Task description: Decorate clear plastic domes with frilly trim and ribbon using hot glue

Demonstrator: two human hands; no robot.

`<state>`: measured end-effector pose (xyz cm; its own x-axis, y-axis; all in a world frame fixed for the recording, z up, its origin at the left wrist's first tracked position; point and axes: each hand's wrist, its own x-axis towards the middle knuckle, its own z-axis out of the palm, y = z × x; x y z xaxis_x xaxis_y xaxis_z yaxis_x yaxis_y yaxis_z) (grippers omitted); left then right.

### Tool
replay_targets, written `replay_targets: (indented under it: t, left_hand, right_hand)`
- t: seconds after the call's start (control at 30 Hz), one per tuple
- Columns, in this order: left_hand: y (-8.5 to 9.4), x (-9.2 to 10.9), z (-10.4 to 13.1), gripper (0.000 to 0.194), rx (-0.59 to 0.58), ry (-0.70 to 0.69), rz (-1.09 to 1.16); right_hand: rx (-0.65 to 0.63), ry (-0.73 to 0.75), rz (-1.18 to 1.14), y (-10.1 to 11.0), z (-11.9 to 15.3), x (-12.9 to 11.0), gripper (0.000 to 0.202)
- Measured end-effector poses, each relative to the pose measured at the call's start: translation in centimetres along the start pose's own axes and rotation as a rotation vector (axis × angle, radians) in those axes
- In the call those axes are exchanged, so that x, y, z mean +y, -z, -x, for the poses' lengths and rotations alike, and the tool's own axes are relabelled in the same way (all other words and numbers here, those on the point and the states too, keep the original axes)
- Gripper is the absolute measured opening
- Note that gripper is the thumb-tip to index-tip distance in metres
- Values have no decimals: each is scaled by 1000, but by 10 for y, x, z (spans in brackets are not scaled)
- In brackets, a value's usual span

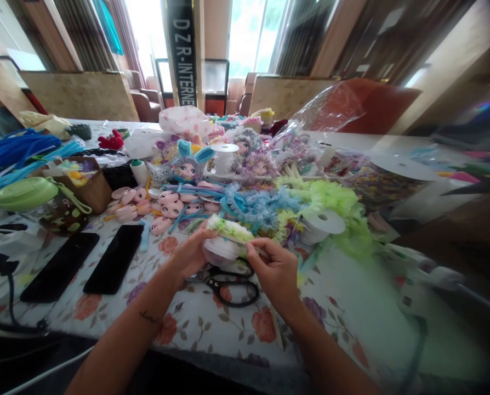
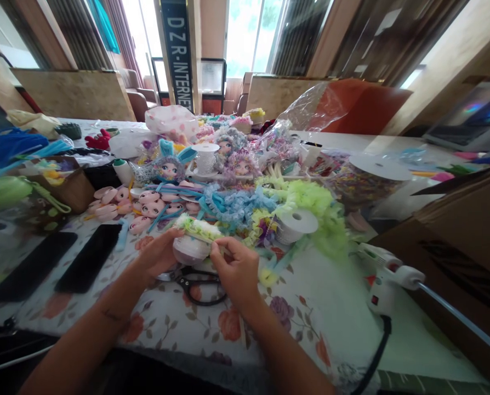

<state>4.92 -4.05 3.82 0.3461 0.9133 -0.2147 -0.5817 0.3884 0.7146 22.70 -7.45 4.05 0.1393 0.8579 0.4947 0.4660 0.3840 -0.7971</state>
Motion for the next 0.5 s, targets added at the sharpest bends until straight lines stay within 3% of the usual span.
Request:
replay_targets:
  t: [0.5]
  left_hand:
    - [-2, -4, -3, 31, 81, 68, 86]
  right_hand:
    - [36, 117, 109, -5, 8, -2, 23]
